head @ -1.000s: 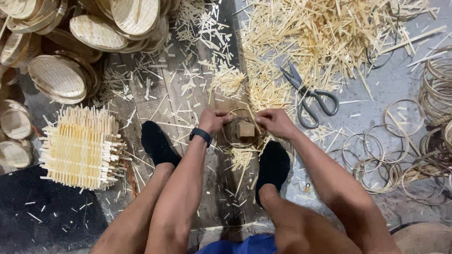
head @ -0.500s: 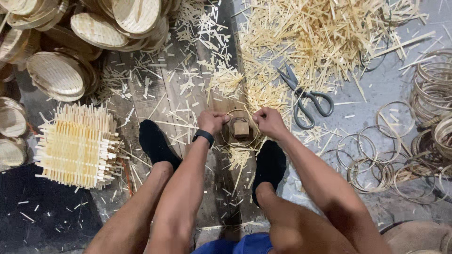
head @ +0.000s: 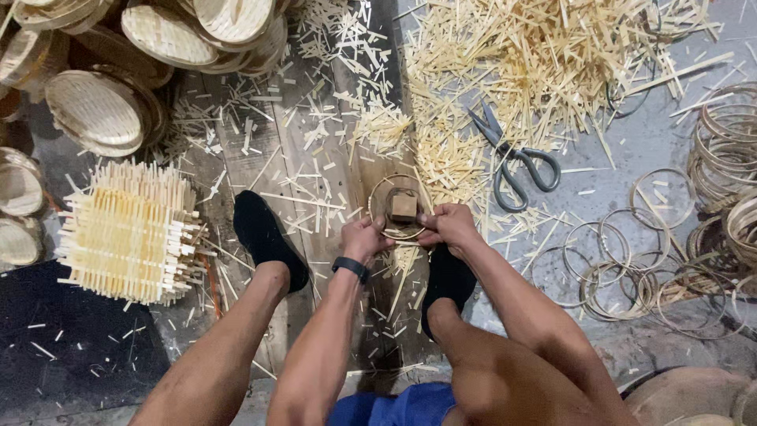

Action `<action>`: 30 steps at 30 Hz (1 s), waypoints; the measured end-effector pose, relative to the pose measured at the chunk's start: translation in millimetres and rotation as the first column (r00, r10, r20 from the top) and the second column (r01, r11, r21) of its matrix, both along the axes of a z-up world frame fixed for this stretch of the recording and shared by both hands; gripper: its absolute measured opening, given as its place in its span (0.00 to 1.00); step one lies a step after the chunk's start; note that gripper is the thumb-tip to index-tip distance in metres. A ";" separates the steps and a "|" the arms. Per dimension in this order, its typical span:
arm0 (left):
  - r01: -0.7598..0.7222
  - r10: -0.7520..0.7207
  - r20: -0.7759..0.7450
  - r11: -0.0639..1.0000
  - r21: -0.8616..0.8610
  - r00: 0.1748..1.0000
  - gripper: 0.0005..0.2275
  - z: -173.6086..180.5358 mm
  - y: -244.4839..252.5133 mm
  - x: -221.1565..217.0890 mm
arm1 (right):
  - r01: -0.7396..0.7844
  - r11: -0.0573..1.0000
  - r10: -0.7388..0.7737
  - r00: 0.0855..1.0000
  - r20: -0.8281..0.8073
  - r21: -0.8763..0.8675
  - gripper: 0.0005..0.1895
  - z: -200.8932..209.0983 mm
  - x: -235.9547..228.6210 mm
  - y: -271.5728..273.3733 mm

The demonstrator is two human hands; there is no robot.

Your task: The person sits on the floor and repeatedly assembles small woven bamboo baskets. They pick up a flat woven square, place a circular bamboo ring on top, and use shears to trim the protruding ends of the weave. The finished baskets are stacked in a pile to the left.

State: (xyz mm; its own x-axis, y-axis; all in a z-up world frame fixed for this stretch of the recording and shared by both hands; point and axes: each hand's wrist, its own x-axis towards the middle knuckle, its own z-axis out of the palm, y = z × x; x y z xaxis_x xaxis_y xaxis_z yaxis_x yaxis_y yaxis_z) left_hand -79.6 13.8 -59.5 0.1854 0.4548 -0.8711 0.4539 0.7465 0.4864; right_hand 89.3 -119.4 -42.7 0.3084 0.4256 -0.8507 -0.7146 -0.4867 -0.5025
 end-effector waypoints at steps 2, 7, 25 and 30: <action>0.007 -0.007 0.002 1.000 0.030 1.000 0.10 3.8 1.4 4.9 | -0.020 1.000 0.021 0.999 0.031 -0.021 0.13 0.3 -0.2 0.7; 0.392 -0.388 -0.113 0.786 0.478 0.915 0.11 48.4 13.8 0.7 | -0.166 0.983 0.147 0.966 0.210 0.074 0.17 35.2 5.8 0.5; 0.470 -0.486 -0.196 0.541 0.697 0.851 0.27 6.4 69.3 15.3 | 0.024 0.852 -0.069 0.995 0.067 0.524 0.18 59.8 8.9 -18.0; 0.566 -0.467 -0.320 0.651 0.506 0.824 0.14 31.6 160.8 82.7 | 0.093 0.889 -0.132 0.990 0.057 0.448 0.16 57.1 16.3 -32.1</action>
